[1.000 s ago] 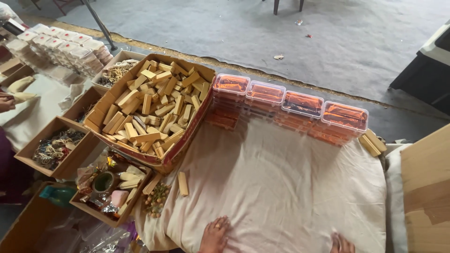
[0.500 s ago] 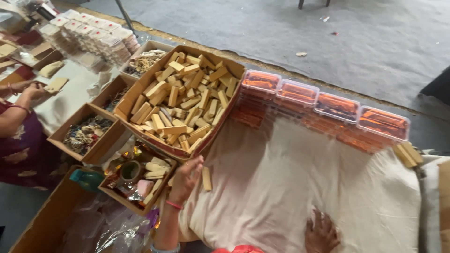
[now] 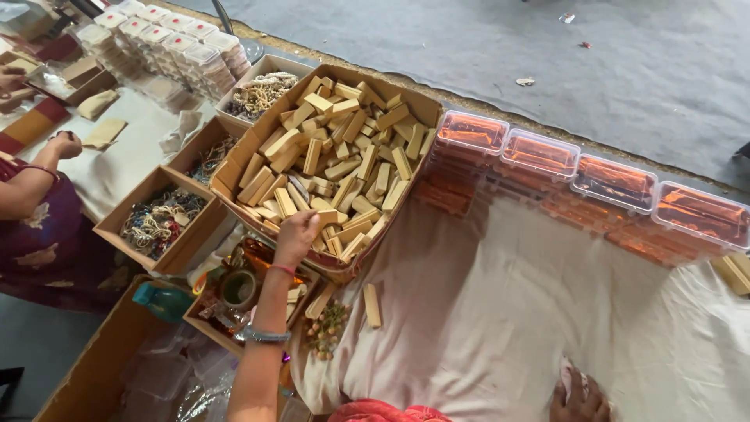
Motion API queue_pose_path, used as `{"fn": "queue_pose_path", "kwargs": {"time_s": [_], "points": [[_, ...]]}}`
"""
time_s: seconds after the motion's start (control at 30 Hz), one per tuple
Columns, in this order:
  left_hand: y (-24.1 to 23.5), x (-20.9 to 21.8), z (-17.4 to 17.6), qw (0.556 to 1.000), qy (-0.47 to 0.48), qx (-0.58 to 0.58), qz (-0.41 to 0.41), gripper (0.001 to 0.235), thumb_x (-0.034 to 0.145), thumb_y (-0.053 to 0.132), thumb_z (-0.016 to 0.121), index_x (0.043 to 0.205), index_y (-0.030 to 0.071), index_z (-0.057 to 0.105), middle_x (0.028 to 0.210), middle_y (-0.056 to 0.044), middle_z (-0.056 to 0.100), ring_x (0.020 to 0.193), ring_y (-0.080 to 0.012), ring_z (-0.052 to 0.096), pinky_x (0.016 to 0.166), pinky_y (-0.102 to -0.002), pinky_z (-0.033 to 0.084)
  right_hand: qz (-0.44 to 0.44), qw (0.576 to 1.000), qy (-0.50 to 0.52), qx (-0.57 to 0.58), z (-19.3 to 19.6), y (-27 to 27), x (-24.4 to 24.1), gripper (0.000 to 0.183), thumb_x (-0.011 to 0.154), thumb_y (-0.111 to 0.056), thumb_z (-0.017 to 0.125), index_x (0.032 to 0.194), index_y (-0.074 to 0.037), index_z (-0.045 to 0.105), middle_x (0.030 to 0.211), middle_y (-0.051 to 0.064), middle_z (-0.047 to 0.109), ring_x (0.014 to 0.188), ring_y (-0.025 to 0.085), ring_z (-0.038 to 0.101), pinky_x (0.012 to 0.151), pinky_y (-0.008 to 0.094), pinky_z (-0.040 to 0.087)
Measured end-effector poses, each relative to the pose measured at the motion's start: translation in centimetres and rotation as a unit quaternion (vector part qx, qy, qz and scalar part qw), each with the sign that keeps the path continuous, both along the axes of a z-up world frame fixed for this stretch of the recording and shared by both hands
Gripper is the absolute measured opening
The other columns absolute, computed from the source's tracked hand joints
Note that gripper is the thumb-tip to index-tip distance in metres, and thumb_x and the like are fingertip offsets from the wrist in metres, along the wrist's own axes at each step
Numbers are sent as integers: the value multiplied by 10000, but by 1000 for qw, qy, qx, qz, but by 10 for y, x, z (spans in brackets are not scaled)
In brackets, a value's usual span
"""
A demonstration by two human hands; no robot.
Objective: The person picks wooden block-shaped pieces one at a time from a large cardboard box, wipes each piece with a pink cloth, and places the wiped pieces on a white cloth on the work surface. They continue this wiping cycle repeatedly, setting cleaned pieces aside in a small group.
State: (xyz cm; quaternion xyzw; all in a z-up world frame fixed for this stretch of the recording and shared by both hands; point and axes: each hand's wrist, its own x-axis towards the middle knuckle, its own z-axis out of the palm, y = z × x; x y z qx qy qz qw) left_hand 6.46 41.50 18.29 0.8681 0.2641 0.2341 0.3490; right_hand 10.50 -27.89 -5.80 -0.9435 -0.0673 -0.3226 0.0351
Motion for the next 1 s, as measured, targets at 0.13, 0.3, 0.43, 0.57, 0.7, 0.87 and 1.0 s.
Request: {"fn": "queue_pose_path", "kwargs": {"time_s": [0.13,0.3,0.43,0.57,0.7,0.87,1.0], "points": [[2,62,-11,979,183,-3,-87,336,1018,256,604,1294,77,675,1228,-127,714,1042,-223,708,961,-353,568,43,998,-39,38,-17,-6,5,359,910,-276,759,1264,-227,785,1302,91,685,1064,309,615,987,460,525],[13,133,-80,943,221,-7,-249,691,797,251,816,1415,67,566,1401,-168,623,1273,-292,613,1088,-358,500,46,998,-28,42,-49,-20,17,373,872,-310,739,1226,-198,777,1260,138,665,1049,357,597,985,500,509],[29,165,-159,900,306,49,-307,983,634,195,867,1500,68,419,1465,-172,552,1336,-309,554,1111,-351,471,70,994,-40,71,-58,-27,20,345,885,-310,709,1202,-189,771,1221,146,650,1012,367,587,951,519,493],[10,151,-118,863,404,40,-301,1034,631,281,876,1515,82,379,1494,-209,495,1372,-340,511,1131,-373,456,65,996,-13,63,-44,-22,16,379,886,-339,684,1230,-194,752,1189,160,646,1030,365,586,975,509,493],[5,143,-89,853,458,10,-249,947,683,350,819,1509,114,421,1500,-230,470,1375,-364,505,1137,-405,463,75,996,-36,43,-27,-16,14,396,873,-323,701,1236,-182,773,1201,166,682,1077,383,621,1002,514,520],[-6,134,-79,856,465,57,-217,753,740,334,749,1422,122,508,1484,-168,501,1388,-345,485,1140,-471,420,68,996,-37,40,-12,-6,6,351,928,-291,718,1261,-189,761,1255,138,688,1063,337,629,1005,496,514],[-11,134,-74,851,474,91,-209,661,737,259,723,1360,118,554,1399,-141,611,1336,-319,566,1110,-476,468,26,999,-17,11,0,1,-1,356,946,-324,739,1282,-209,762,1253,102,674,1104,327,639,1030,475,550]]}}
